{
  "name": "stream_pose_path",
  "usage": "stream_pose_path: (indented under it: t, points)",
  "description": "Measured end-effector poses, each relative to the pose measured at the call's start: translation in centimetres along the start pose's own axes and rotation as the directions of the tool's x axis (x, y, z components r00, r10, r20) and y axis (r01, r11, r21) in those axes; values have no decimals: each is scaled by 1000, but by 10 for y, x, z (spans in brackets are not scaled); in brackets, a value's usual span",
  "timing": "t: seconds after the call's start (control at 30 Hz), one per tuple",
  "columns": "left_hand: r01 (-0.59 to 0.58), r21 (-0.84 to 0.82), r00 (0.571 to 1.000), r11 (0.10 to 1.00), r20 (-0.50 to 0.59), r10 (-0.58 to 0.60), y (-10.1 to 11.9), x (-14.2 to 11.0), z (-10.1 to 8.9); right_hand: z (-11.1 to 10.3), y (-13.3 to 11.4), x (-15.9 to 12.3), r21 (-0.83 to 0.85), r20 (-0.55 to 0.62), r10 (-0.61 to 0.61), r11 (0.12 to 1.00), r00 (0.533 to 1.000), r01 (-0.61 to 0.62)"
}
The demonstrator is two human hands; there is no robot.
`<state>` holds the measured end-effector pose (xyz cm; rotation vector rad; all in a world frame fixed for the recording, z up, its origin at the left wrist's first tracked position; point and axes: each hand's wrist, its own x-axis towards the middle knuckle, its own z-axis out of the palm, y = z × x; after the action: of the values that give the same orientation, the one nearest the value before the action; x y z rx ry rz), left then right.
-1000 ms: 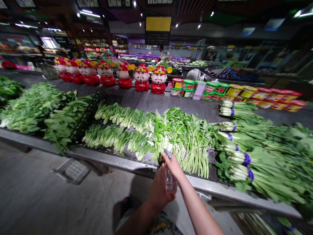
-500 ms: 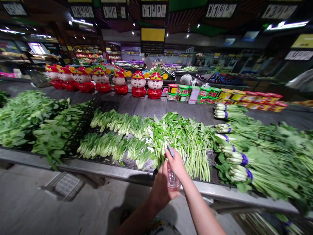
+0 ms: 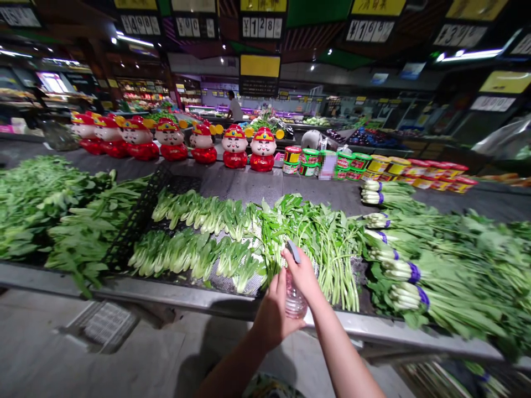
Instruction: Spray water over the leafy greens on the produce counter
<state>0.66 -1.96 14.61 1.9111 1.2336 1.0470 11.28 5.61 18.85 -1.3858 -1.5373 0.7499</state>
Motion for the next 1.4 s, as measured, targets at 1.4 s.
stream_pose_path:
  t: [1.4]
  points:
    - [169, 23, 978, 985, -124, -165, -15, -10, -47, 63, -32, 15, 9, 169, -86, 996, 982, 86]
